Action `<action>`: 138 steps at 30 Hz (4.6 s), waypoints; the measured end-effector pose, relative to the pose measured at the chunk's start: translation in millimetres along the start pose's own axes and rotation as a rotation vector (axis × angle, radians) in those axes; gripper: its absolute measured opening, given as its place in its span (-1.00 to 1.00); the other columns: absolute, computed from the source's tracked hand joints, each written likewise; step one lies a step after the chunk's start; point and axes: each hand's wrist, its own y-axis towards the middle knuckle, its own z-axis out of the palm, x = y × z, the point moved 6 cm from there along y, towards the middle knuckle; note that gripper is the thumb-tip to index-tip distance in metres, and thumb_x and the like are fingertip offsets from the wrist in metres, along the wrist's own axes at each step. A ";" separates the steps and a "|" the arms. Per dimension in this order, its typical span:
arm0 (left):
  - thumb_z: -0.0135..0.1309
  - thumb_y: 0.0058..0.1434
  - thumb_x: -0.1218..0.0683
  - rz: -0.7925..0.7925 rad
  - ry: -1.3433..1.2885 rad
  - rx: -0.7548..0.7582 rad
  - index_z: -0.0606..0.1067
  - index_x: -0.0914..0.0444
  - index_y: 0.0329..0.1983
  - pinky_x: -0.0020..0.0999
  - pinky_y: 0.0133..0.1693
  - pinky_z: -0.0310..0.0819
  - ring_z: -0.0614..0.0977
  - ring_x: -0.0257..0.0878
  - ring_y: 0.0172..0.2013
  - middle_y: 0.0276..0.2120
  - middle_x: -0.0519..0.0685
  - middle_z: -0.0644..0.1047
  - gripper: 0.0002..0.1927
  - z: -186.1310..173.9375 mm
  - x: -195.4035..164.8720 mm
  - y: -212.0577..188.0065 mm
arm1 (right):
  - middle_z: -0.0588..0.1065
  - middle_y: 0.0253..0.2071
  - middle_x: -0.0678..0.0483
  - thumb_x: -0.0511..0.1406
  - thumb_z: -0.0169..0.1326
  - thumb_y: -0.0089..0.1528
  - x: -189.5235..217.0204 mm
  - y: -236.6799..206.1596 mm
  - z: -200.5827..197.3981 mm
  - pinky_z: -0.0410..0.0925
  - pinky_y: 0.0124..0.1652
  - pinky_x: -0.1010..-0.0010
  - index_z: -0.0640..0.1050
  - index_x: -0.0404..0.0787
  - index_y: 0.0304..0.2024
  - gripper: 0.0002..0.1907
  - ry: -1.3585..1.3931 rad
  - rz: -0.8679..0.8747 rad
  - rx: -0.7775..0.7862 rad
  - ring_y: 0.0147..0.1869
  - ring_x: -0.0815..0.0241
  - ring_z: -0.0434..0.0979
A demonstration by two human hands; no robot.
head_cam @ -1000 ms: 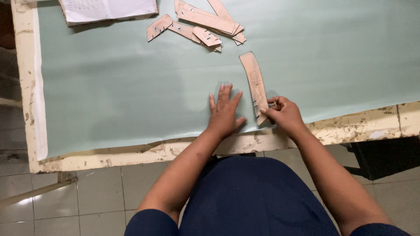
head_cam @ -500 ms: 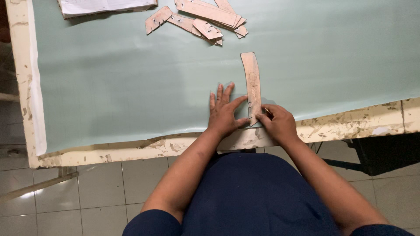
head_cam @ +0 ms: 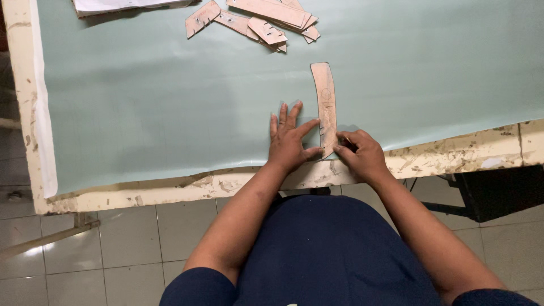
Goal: The person traces around a curved cardboard shoe pattern piece with a pen onto a large sheet of material laid on the cutting table, repositioning the template and steadying it with one hand while drawing along its edge, with a stack of similar pattern pieces nearby.
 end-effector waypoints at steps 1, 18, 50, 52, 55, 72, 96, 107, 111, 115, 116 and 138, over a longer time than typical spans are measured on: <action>0.43 -0.12 -0.23 -0.001 0.002 -0.003 0.48 -0.24 0.25 0.07 0.46 -0.47 -0.16 0.01 0.53 0.52 -0.08 0.02 -0.22 -0.2 -0.4 0.4 | 0.52 -0.25 0.07 -0.21 0.26 0.19 -0.2 -0.3 -0.4 0.40 -0.16 0.39 0.63 -0.14 0.08 -0.60 0.007 0.010 0.002 -0.22 0.21 0.54; 0.38 -0.05 -0.25 0.022 0.012 -0.033 0.46 -0.24 0.26 0.06 0.46 -0.49 -0.17 0.00 0.53 0.52 -0.07 0.01 -0.26 -1.5 -3.5 0.4 | 0.51 -0.24 0.09 -0.20 0.24 0.21 6.5 -1.0 -4.0 0.41 -0.14 0.40 0.62 -0.12 0.12 -0.57 -0.001 -0.007 -0.016 -0.20 0.22 0.54; 0.37 -0.03 -0.26 0.025 0.022 -0.015 0.46 -0.25 0.26 0.07 0.46 -0.49 -0.18 0.00 0.53 0.52 -0.07 0.00 -0.27 -2.7 -9.9 9.3 | 0.51 -0.24 0.07 -0.21 0.25 0.19 6.0 5.6 -12.1 0.41 -0.15 0.36 0.63 -0.12 0.09 -0.59 -0.031 -0.002 -0.013 -0.21 0.19 0.54; 0.36 -0.02 -0.26 0.022 0.032 -0.002 0.45 -0.25 0.27 0.07 0.45 -0.50 -0.19 0.00 0.53 0.52 -0.06 0.00 -0.27 -2.9 -10.9 9.1 | 0.51 -0.24 0.06 -0.21 0.26 0.19 5.6 6.3 -11.9 0.40 -0.16 0.35 0.63 -0.12 0.09 -0.60 -0.048 0.000 -0.014 -0.22 0.17 0.54; 0.33 0.01 -0.26 0.020 0.063 0.033 0.40 -0.22 0.31 0.14 0.44 -0.52 -0.21 0.02 0.52 0.52 -0.03 -0.03 -0.26 -2.9 -14.5 9.9 | 0.50 -0.24 0.06 -0.22 0.26 0.20 5.0 6.6 -11.9 0.41 -0.17 0.34 0.62 -0.12 0.09 -0.60 -0.045 -0.022 -0.021 -0.22 0.16 0.54; 0.00 0.30 0.10 0.265 0.314 0.109 0.38 0.22 0.32 0.04 0.21 0.25 0.46 -0.02 0.22 0.48 -0.03 0.26 -0.51 19.3 -47.6 18.7 | 0.51 -0.22 -0.02 -0.17 0.21 0.24 8.1 39.1 -28.3 0.40 -0.16 0.26 0.63 -0.24 -0.06 -0.68 -0.118 -0.027 0.059 -0.19 0.07 0.54; 0.01 0.19 0.09 0.491 0.331 -0.227 0.59 0.29 -0.24 0.09 0.21 0.26 0.47 0.07 0.12 0.17 0.27 0.43 -0.79 18.7 -62.3 20.6 | 0.60 -0.17 -0.05 -0.17 0.09 0.33 104.9 152.6 -22.1 0.43 -0.09 0.13 0.65 -0.17 -0.13 -0.76 -0.425 -0.302 0.182 -0.08 -0.12 0.58; 0.06 0.14 0.04 0.352 0.256 0.009 0.54 0.22 -0.05 0.30 0.33 -0.13 0.16 0.15 0.41 0.39 0.31 0.16 -0.67 22.0 -55.1 48.5 | 0.60 -0.15 -0.03 -0.22 0.10 0.34 116.6 201.1 -29.6 0.42 -0.09 0.16 0.66 -0.17 -0.15 -0.81 -0.291 -0.359 0.051 -0.08 -0.08 0.57; 0.01 0.25 0.06 0.325 0.287 0.076 0.54 0.19 -0.02 0.31 0.41 -0.22 0.10 0.14 0.48 0.43 0.29 0.16 -0.74 18.4 -53.8 44.2 | 0.60 -0.14 -0.03 -0.22 0.11 0.34 115.1 202.2 -30.4 0.42 -0.07 0.17 0.65 -0.17 -0.13 -0.80 -0.256 -0.331 0.037 -0.07 -0.07 0.58; 0.03 0.20 0.01 0.313 0.242 0.121 0.52 0.20 -0.01 0.31 0.39 -0.22 0.08 0.15 0.47 0.41 0.29 0.14 -0.67 13.4 -54.9 42.3 | 0.61 -0.13 -0.04 -0.23 0.11 0.34 107.6 203.8 -32.9 0.42 -0.07 0.15 0.67 -0.16 -0.12 -0.80 -0.301 -0.272 0.037 -0.08 -0.09 0.58; 0.01 0.22 0.03 0.314 0.255 0.111 0.53 0.19 -0.01 0.30 0.39 -0.22 0.09 0.14 0.48 0.42 0.28 0.14 -0.69 12.3 -55.2 41.9 | 0.61 -0.13 -0.05 -0.23 0.11 0.34 105.7 203.3 -35.8 0.42 -0.07 0.15 0.67 -0.18 -0.12 -0.80 -0.308 -0.278 0.023 -0.08 -0.09 0.59; 0.07 0.24 0.06 0.255 0.228 0.145 0.49 0.04 0.08 0.27 0.40 -0.22 0.17 -0.20 0.47 0.47 -0.07 0.18 -0.67 3.4 -41.0 43.9 | 0.63 -0.18 -0.02 -0.23 0.11 0.31 41.3 8.3 -43.4 0.47 -0.16 0.27 0.65 -0.21 -0.11 -0.78 -0.161 -0.207 0.039 -0.16 0.01 0.64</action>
